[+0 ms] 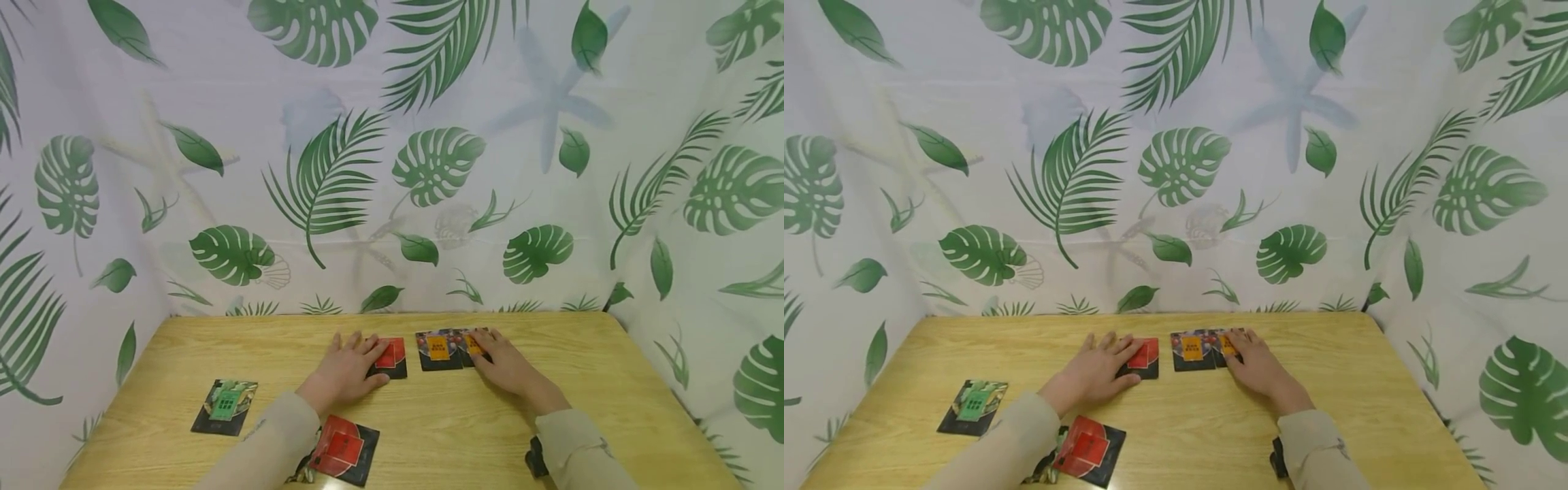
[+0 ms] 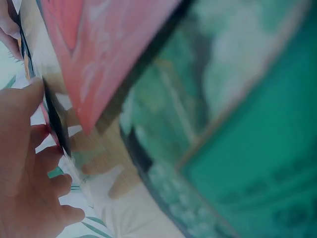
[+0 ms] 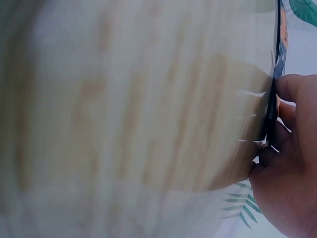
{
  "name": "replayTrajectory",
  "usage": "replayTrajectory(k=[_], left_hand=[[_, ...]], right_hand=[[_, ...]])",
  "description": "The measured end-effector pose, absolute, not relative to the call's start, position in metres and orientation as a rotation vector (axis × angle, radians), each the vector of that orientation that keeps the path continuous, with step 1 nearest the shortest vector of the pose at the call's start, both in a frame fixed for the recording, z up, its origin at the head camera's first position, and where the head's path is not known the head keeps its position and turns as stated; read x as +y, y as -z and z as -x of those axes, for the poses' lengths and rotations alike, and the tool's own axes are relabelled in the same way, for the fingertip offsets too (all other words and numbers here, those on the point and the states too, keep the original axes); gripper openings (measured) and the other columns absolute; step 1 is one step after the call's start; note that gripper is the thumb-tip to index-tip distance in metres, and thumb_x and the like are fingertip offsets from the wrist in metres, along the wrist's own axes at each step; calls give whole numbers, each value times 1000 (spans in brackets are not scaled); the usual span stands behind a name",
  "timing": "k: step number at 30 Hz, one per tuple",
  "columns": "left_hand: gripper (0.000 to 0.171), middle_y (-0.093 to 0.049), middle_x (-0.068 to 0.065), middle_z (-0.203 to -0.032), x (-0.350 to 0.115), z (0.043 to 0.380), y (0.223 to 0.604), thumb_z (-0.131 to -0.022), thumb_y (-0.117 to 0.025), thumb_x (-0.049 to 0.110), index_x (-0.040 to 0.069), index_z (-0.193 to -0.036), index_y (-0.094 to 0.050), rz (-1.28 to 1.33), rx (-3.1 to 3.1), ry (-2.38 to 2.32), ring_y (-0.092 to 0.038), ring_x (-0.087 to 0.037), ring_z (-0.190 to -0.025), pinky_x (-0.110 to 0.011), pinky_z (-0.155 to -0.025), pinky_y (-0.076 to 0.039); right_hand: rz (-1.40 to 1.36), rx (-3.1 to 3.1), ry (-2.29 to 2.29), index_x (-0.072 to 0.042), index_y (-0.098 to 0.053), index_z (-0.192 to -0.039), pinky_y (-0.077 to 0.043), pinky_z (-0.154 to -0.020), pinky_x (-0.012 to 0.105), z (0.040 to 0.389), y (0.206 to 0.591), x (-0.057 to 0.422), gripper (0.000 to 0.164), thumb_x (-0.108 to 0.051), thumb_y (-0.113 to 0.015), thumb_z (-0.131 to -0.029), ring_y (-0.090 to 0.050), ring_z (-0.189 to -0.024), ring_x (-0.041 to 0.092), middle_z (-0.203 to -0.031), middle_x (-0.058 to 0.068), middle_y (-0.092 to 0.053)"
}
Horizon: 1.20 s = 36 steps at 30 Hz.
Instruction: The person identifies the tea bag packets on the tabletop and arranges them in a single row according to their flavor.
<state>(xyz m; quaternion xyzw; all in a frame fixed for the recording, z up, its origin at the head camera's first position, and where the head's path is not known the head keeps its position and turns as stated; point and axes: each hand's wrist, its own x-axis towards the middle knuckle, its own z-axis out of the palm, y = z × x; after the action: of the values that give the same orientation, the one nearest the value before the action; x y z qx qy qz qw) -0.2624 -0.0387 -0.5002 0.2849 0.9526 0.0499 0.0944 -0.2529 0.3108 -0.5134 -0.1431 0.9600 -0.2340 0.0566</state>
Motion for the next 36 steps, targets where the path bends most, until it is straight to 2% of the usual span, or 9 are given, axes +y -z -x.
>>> replayTrajectory(k=[6, 13, 25, 36], left_hand=[[73, -34, -5, -173, -30, 264, 502, -109, -32, 66, 25, -169, -31, -806, 2823, -215, -28, -38, -161, -69, -127, -21], [68, -35, -8, -172, -20, 262, 497, -110, -39, 58, 22, -168, -32, -801, 2828, -216, -32, -39, -159, -70, -126, -24], [70, -33, -6, -173, -11, 264, 502, -110, -41, 59, 24, -169, -28, -762, 2850, -201, -31, -36, -160, -68, -127, -25], [71, -34, -6, -173, -6, 268, 506, -109, -43, 60, 23, -168, -31, -758, 2876, -178, -33, -34, -160, -67, -126, -27]], right_hand=[[421, 2909, 725, 2, -34, -163, -25, -120, 76, 254, 518, 311, 61, -26, -50, -111, -17, -157, 58, -169, 29, -29], [411, 2910, 727, 2, -34, -163, -24, -120, 77, 253, 518, 310, 61, -26, -50, -111, -16, -157, 58, -169, 29, -28], [454, 2928, 724, 5, -38, -160, -28, -117, 78, 253, 515, 311, 60, -24, -52, -110, -20, -154, 61, -166, 33, -32], [446, 2927, 720, 4, -36, -162, -25, -120, 77, 255, 519, 311, 60, -25, -50, -111, -18, -156, 59, -168, 30, -31]])
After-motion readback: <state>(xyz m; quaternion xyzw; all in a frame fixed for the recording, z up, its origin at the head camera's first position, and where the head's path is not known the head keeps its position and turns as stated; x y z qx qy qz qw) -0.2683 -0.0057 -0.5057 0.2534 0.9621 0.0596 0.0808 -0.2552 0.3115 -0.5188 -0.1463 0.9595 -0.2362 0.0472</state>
